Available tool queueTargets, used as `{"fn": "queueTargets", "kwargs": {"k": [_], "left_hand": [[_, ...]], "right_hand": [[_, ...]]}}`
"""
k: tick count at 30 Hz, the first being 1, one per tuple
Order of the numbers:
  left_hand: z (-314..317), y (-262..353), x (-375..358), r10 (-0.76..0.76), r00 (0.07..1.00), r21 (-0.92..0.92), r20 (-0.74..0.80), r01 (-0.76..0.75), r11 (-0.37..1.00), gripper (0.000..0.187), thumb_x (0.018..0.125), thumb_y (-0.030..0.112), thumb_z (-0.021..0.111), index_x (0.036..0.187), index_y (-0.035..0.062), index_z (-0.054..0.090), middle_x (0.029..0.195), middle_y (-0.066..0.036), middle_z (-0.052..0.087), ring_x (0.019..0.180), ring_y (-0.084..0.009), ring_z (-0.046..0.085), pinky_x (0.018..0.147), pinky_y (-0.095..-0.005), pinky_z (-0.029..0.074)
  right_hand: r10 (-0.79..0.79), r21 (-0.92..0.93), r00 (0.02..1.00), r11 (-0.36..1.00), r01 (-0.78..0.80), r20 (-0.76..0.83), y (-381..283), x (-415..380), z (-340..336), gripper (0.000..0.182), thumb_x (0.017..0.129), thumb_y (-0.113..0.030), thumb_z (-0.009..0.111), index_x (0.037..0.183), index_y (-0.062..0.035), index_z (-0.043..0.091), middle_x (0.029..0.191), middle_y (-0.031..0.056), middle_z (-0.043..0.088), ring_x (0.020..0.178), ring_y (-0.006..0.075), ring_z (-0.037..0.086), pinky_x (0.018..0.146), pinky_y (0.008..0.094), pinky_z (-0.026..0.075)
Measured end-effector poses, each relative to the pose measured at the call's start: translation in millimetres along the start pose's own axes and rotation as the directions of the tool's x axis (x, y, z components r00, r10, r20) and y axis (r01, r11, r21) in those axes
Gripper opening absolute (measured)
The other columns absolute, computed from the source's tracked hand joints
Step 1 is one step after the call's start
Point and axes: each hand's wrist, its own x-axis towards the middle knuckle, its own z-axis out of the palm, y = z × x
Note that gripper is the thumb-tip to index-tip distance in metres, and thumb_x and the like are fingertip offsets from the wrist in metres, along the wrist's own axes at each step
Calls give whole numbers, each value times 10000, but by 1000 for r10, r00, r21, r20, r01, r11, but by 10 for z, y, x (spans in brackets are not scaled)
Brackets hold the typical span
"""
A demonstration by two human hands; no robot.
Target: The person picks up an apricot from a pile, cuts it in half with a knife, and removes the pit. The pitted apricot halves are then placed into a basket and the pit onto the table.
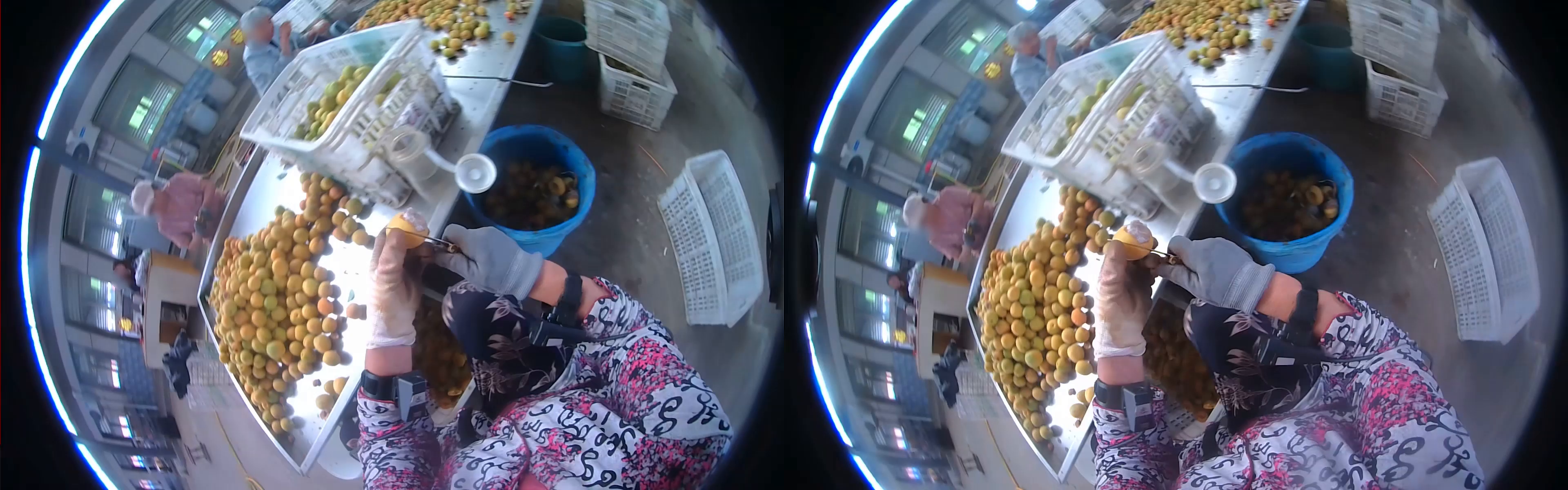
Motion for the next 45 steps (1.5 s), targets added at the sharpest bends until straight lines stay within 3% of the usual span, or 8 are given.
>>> {"fn": "queueTargets", "kwargs": {"k": [4,6,9,12,30,42,44,45], "left_hand": [[400,-37,137,-33,994,144,101,18,989,483,834,269,693,1207,19,516,988,-40,587,815,-129,551,769,-294,481],[566,-99,202,-46,993,178,109,27,984,491,832,276,695,1209,18,515,986,-36,586,820,-123,552,779,-289,483],[758,-197,287,-74,991,229,109,47,972,518,821,300,707,1209,17,513,996,-30,588,828,-112,555,803,-277,486],[910,-305,355,-76,982,241,172,33,970,539,813,327,712,1207,18,514,1008,-30,591,822,-114,556,793,-281,485],[1386,-750,528,-64,984,254,163,21,967,457,795,296,720,1136,52,538,1023,-54,555,887,-144,545,800,-288,463],[1291,-961,622,-199,963,108,180,181,977,378,797,260,719,1067,51,555,932,-43,571,777,-131,526,690,-256,447],[1408,-938,561,8,998,406,68,-35,913,394,798,203,699,1094,-4,542,964,-66,573,784,-126,539,697,-240,463],[1439,-965,577,6,998,406,66,-33,913,394,798,203,699,1094,-4,542,964,-66,573,784,-126,539,697,-240,463]], "right_hand": [[-35,-35,991,999,31,-132,98,-119,-380,347,905,-392,556,892,-47,510,727,204,611,696,411,597,579,468,449],[5,-12,989,1000,-6,-146,103,-164,-550,247,898,-271,587,858,-39,514,726,202,583,709,411,583,572,428,440],[-24,-88,975,996,5,-219,238,-253,-670,241,896,-265,589,867,-38,514,722,197,586,713,406,588,571,424,444],[-57,-54,952,998,43,-300,296,-351,-796,338,905,-381,557,862,-49,510,682,198,597,664,402,595,568,467,452],[41,-139,902,984,-110,-429,539,-672,-1107,337,897,-372,564,831,-55,472,653,176,602,638,381,609,535,464,461],[144,-197,926,955,-223,-350,798,-720,-1080,350,897,-396,556,840,-57,487,672,186,614,645,381,617,559,466,470],[158,-79,921,977,-198,-356,854,-716,-1025,327,898,-375,558,845,-60,488,686,188,617,652,378,619,568,463,471],[172,40,916,985,-169,-363,867,-708,-1019,304,900,-355,560,850,-63,490,700,189,621,660,375,621,577,460,472]]}}
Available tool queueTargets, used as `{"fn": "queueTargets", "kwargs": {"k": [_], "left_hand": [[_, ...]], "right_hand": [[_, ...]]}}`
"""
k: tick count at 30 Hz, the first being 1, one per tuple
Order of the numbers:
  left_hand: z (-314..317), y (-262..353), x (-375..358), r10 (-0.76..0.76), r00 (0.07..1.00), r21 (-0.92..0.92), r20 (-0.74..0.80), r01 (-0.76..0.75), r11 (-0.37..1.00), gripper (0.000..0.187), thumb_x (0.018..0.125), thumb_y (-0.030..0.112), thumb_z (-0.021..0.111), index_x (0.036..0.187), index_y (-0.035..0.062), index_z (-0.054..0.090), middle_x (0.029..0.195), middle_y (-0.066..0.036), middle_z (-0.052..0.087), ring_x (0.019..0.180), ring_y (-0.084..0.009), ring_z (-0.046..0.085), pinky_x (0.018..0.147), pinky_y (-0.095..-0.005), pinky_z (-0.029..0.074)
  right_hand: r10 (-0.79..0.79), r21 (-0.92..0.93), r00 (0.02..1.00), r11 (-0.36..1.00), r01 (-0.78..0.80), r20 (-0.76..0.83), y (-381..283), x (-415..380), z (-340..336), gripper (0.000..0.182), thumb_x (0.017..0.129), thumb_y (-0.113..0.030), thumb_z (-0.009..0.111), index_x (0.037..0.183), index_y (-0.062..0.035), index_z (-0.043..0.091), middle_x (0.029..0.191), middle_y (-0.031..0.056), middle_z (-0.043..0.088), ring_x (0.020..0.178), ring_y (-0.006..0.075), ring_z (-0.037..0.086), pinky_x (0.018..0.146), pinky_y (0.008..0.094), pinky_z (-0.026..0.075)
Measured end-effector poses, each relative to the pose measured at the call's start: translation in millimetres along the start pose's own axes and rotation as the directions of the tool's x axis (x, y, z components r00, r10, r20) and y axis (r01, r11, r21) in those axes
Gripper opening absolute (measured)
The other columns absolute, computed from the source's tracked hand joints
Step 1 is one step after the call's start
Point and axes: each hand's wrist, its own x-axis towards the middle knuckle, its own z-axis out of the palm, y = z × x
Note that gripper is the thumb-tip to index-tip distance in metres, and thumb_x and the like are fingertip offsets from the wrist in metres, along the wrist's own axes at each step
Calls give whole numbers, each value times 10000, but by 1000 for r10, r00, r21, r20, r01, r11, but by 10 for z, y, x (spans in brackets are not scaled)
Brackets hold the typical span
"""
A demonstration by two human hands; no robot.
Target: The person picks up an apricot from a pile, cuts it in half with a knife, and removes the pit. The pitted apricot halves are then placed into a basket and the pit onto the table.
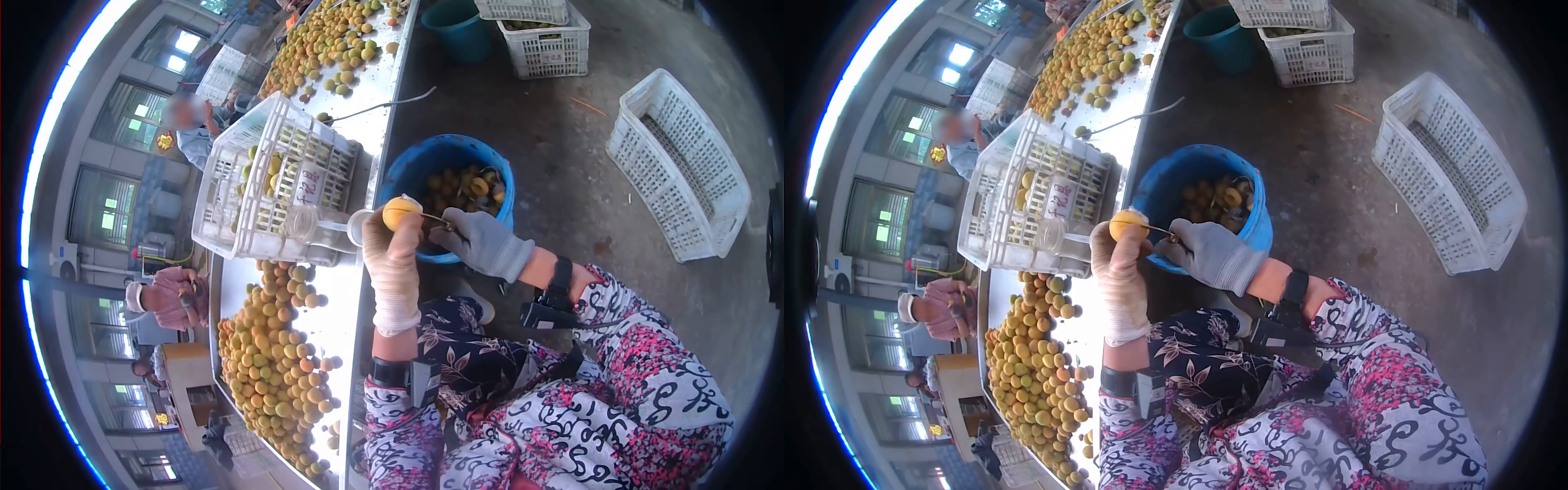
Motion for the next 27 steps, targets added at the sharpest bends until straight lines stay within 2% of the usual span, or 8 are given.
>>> {"fn": "queueTargets", "kwargs": {"k": [2,4,6,8,13,15,24,27], "left_hand": [[59,-34,25,201,979,154,-15,-196,968,377,803,186,680,1094,-3,530,946,-61,566,779,-113,534,683,-226,456],[72,-32,19,179,984,152,-17,-174,973,382,799,203,691,1082,-3,538,938,-58,564,778,-108,530,671,-220,452],[64,-27,22,159,987,151,-20,-154,976,388,794,220,702,1071,-3,546,929,-55,563,778,-102,526,659,-215,449],[-25,-63,54,-119,990,-184,73,130,974,383,786,258,716,1034,5,570,903,-59,572,728,-98,530,651,-221,452],[-74,-134,116,-391,912,-393,120,406,825,497,754,421,698,1047,37,584,874,-82,612,609,-134,527,588,-275,431],[-155,-161,170,-413,855,-394,315,513,762,550,750,475,675,1062,32,582,877,-86,617,616,-147,539,595,-283,441],[39,-73,65,-114,973,-338,202,179,924,502,835,400,643,1128,7,534,944,-101,580,754,-185,551,714,-294,467],[-14,-82,78,-122,962,-373,245,209,904,428,852,329,651,1151,50,525,1008,-83,567,800,-159,560,750,-302,485]], "right_hand": [[20,3,1000,1000,-20,-22,-18,-26,19,284,900,-338,560,861,-65,491,706,187,621,669,375,620,580,456,473],[42,5,998,999,-42,-45,-32,-40,-3,263,900,-321,559,872,-67,492,711,186,622,678,375,620,583,452,474],[-15,-199,999,980,6,-44,-16,-39,-61,249,895,-304,559,890,-65,491,700,183,618,674,378,617,573,455,470],[-23,-241,999,970,16,-27,37,-48,-74,246,893,-298,560,893,-63,490,694,181,617,671,379,615,570,457,468],[-102,-276,995,957,93,-18,113,-42,-121,252,891,-297,561,887,-56,486,674,178,612,657,378,613,563,459,467],[-70,-253,998,965,70,10,79,-47,-133,259,892,-305,559,881,-56,488,666,177,609,659,378,614,562,455,469],[-118,-254,993,961,110,-16,-22,-68,-251,298,892,-339,569,844,-57,482,656,171,606,644,367,618,554,442,473],[-118,-264,993,959,106,-30,-50,-39,-264,299,898,-344,561,830,-63,484,658,169,606,646,368,617,549,437,472]]}}
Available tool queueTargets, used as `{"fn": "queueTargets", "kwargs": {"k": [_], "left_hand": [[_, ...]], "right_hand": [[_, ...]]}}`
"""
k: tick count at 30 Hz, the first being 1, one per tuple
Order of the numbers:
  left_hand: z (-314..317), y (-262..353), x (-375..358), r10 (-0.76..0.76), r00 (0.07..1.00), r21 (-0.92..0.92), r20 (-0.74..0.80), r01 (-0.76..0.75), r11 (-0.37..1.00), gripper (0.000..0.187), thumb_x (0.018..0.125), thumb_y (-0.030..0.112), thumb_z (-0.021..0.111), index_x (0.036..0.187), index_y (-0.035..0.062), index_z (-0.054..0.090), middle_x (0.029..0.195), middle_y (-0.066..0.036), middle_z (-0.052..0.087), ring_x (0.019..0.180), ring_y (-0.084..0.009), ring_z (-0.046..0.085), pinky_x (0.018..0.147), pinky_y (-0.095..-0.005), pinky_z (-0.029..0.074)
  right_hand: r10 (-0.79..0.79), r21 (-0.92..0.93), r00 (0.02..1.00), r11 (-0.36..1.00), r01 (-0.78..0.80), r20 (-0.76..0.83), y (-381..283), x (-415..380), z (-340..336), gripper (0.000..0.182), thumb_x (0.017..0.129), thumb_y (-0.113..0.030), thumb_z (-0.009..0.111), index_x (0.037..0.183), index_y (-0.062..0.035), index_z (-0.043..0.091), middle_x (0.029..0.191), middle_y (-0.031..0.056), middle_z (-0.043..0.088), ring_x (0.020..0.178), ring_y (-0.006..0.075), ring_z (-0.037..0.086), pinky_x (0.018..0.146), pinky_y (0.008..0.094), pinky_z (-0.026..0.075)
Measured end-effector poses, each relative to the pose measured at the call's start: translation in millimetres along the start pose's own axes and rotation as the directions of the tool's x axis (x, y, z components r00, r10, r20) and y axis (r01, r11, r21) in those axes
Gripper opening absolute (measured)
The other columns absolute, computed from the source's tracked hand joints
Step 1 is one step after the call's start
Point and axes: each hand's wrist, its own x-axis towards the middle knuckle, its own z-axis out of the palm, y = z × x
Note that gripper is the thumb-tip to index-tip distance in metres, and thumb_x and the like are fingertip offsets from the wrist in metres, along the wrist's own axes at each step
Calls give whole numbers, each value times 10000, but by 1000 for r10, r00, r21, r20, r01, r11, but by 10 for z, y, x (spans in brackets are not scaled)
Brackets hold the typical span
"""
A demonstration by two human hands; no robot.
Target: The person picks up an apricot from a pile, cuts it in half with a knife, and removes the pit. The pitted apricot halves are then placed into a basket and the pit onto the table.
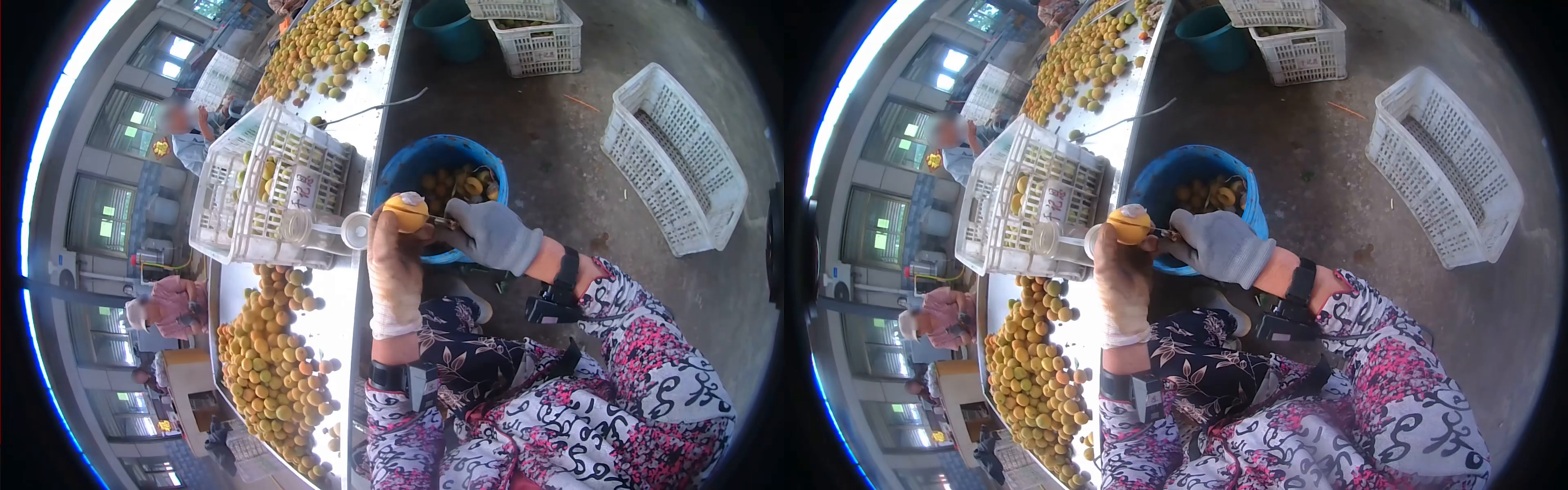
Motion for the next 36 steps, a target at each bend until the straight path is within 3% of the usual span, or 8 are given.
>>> {"fn": "queueTargets", "kwargs": {"k": [3,6,9,18,22,30,34,36], "left_hand": [[223,20,-131,152,975,341,-160,-90,936,433,849,334,657,1148,51,523,1004,-66,560,771,-134,547,728,-277,472],[305,-12,-154,270,944,455,-190,-159,876,379,860,368,647,1064,66,543,901,-51,563,714,-103,517,627,-220,442],[218,-33,-156,210,946,500,-246,-61,864,389,859,416,633,1028,72,568,814,-35,569,632,-89,495,562,-207,407],[62,-6,-73,-89,984,107,-156,106,989,383,856,406,620,1022,62,584,719,-34,563,554,-84,460,492,-210,352],[103,-25,-48,-13,977,203,-214,57,977,362,853,369,615,1024,51,584,725,-47,581,572,-96,498,514,-206,383],[-6,-97,5,-17,999,130,-30,21,991,527,770,386,710,1138,39,560,875,-76,617,656,-113,539,563,-198,423],[-40,-81,38,-48,998,100,37,44,994,564,774,395,714,1165,25,544,905,-87,616,652,-115,535,561,-213,438],[-55,-83,45,-44,997,92,58,38,995,588,777,419,718,1170,18,540,924,-86,616,690,-125,554,625,-230,460]], "right_hand": [[-10,-18,1000,1000,10,7,-15,-7,12,290,900,-339,557,823,-68,487,655,168,601,644,372,613,551,441,471],[11,-5,999,1000,-10,37,-36,-6,25,286,903,-340,551,832,-71,487,647,171,594,636,380,606,553,450,465],[1,39,998,999,-4,62,26,-28,63,291,905,-343,547,843,-65,486,657,181,592,650,390,603,567,459,461],[60,359,979,924,-129,196,43,12,96,363,921,-382,524,887,-20,528,748,214,612,745,396,608,642,422,460],[107,417,966,887,-199,234,35,-9,101,383,922,-397,527,908,-15,560,778,211,622,774,376,621,682,389,464],[177,585,920,726,-361,349,125,-78,186,460,928,-440,523,1110,-24,595,947,143,666,925,219,624,823,309,452],[174,589,941,742,-319,290,74,-57,116,436,917,-432,542,1045,-20,598,876,169,657,868,263,640,772,326,464],[133,410,958,882,-231,255,38,-42,23,397,913,-417,548,942,-22,571,778,199,629,773,339,637,678,377,472]]}}
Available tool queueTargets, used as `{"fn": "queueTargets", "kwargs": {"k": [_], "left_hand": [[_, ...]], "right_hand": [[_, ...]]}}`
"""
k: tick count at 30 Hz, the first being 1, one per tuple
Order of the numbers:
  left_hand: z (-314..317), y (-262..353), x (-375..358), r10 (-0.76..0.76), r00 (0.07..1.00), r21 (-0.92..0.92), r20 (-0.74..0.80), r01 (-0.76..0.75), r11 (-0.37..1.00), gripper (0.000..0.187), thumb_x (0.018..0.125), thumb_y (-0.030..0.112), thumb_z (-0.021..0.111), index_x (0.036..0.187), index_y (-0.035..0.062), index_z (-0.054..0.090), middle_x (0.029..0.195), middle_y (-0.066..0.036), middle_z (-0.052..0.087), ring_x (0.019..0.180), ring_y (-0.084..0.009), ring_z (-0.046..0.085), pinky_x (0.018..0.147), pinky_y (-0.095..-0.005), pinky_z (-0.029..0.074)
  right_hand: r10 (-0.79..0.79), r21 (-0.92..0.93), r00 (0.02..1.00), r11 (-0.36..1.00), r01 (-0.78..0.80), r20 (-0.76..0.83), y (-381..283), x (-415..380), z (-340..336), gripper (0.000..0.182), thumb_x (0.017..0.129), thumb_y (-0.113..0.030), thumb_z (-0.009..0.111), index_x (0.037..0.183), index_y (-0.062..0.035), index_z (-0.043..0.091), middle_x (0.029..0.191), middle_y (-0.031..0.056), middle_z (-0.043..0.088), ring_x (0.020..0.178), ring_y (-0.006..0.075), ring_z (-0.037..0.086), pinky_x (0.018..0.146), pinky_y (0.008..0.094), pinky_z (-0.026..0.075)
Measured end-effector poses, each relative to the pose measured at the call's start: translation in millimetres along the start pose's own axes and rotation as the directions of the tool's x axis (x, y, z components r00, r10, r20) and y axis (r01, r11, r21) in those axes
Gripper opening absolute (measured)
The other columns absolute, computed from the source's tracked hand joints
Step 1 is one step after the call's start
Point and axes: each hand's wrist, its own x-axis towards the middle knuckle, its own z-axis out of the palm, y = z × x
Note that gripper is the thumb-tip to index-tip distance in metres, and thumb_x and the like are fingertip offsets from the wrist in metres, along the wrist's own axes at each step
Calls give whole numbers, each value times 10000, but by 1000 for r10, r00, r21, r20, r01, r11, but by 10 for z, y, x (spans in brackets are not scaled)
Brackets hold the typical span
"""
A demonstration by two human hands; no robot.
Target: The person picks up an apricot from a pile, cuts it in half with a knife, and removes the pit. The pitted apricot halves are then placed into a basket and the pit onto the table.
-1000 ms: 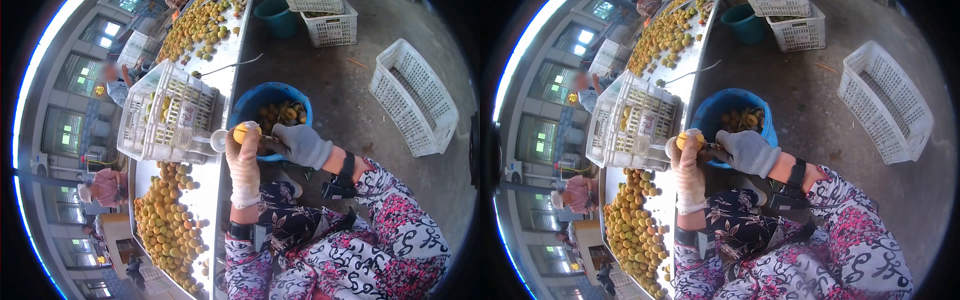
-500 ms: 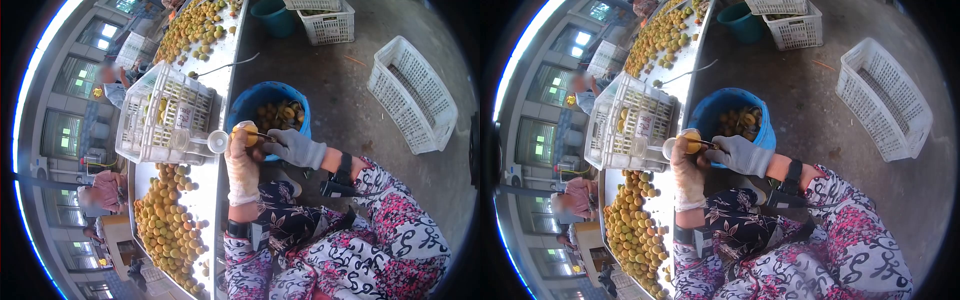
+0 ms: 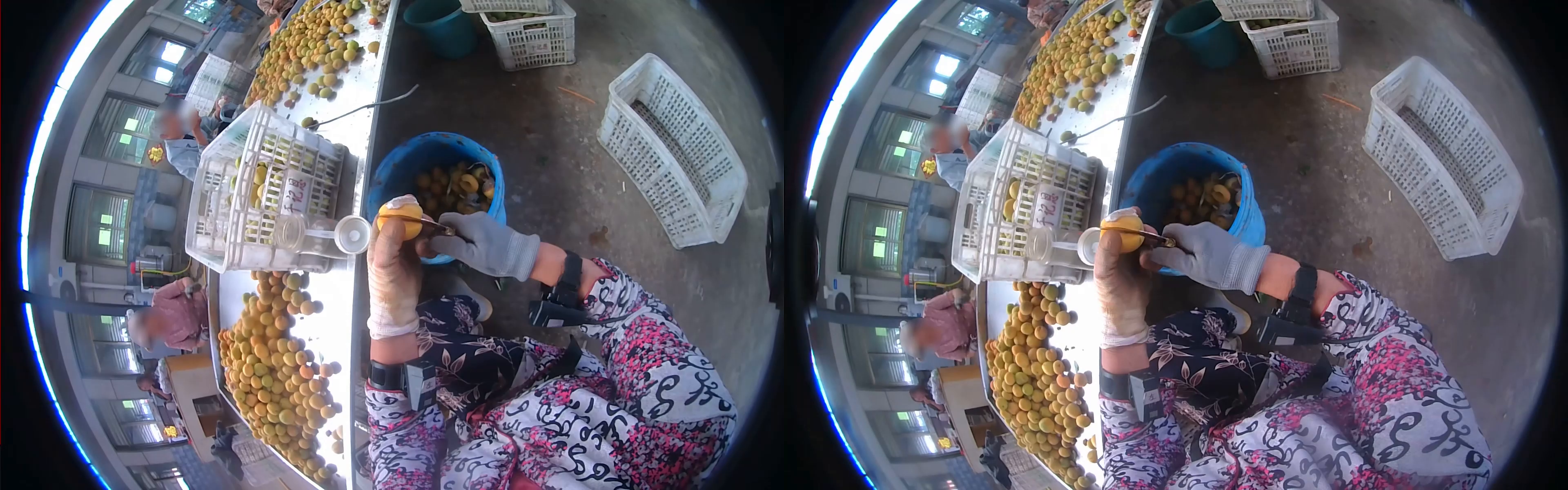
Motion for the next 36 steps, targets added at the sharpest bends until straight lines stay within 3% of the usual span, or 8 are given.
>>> {"fn": "queueTargets", "kwargs": {"k": [6,12,16,19,22,25,30,36], "left_hand": [[228,50,-50,113,984,76,-135,-104,992,591,782,418,727,1177,21,536,994,-77,601,842,-148,578,801,-273,454],[295,-36,-95,216,959,185,-184,-182,966,516,794,402,725,1125,41,562,928,-60,600,812,-138,566,772,-266,444],[186,-34,-121,170,965,289,-200,-108,951,439,839,409,669,1098,70,565,956,-30,580,784,-107,538,714,-237,435],[122,-29,-95,11,961,151,-275,32,988,390,834,405,673,1035,81,594,869,-19,589,691,-93,519,629,-210,413],[30,-82,-45,-161,959,-59,-231,151,987,375,821,399,684,1007,82,608,826,-16,592,631,-89,501,577,-201,400],[43,-94,-23,-98,962,5,-256,103,995,375,822,377,680,1027,70,609,856,-31,599,642,-100,509,575,-209,408],[-88,-172,28,-37,994,-66,-105,30,997,439,805,268,691,1127,2,558,910,-92,618,704,-137,568,618,-229,445],[-43,-146,-46,42,999,-46,-9,-43,998,477,793,197,695,1183,-9,514,1007,-125,604,812,-172,588,695,-247,471]], "right_hand": [[-105,-270,989,960,74,-104,-74,-11,-53,378,912,-416,531,860,-43,505,700,204,606,695,402,604,594,456,455],[-74,-392,992,919,27,-105,-94,-13,-35,370,915,-423,515,872,-55,501,696,181,620,685,382,617,593,451,471],[-35,-459,995,889,-13,-95,-78,-31,-27,357,913,-417,515,871,-62,498,698,177,624,689,377,622,602,457,475],[-25,-472,996,881,-21,-90,-32,-15,-14,336,912,-402,514,887,-66,506,710,177,626,705,380,623,614,463,477],[26,-441,998,896,-51,-63,39,5,24,323,912,-382,513,914,-59,511,743,191,631,736,384,623,634,463,477],[9,-296,998,955,-29,-67,87,11,57,331,912,-373,523,923,-43,522,782,209,634,776,394,618,660,449,479],[20,-42,995,999,-24,-94,122,17,81,352,917,-364,545,964,-16,572,809,219,637,819,382,628,701,402,482],[27,32,996,999,-24,-89,188,8,80,383,923,-379,537,963,1,576,808,213,644,819,360,641,707,375,482]]}}
